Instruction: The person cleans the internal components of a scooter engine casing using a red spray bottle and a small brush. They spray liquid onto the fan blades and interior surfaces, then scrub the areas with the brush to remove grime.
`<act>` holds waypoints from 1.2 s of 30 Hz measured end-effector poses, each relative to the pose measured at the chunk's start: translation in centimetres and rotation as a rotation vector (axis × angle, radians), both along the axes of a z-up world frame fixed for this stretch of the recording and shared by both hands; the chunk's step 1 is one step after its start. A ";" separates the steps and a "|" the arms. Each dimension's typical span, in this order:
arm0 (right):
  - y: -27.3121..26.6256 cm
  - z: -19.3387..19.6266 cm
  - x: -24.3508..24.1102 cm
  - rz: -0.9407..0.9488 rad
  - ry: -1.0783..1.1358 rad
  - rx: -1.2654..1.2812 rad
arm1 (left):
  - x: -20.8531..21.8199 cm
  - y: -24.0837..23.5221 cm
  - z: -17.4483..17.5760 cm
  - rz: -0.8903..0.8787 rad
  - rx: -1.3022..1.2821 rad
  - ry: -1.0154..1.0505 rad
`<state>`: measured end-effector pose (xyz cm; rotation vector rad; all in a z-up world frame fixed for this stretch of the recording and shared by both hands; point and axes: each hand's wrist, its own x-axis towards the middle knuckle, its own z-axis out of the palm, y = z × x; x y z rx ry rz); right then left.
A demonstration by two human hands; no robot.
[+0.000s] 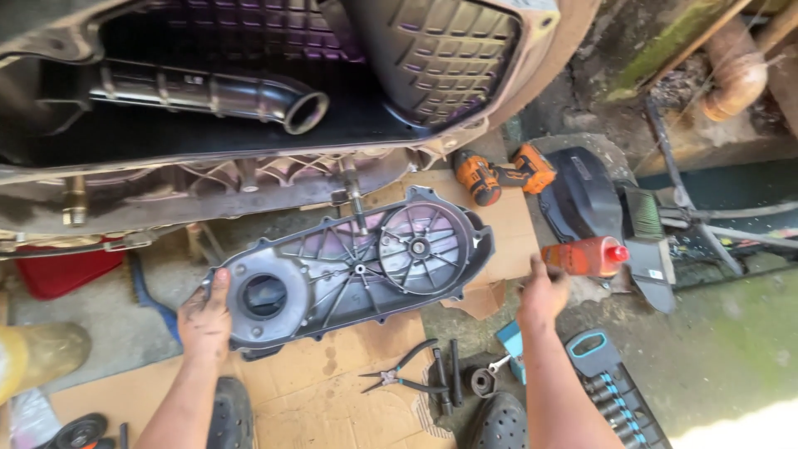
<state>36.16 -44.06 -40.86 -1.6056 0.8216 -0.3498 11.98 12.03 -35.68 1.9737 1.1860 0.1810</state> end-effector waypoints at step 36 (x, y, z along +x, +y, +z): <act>0.3 27.0 -3.6 1.164 0.397 -0.059 | 2.1 -1.4 3.7 0.126 -0.269 -0.084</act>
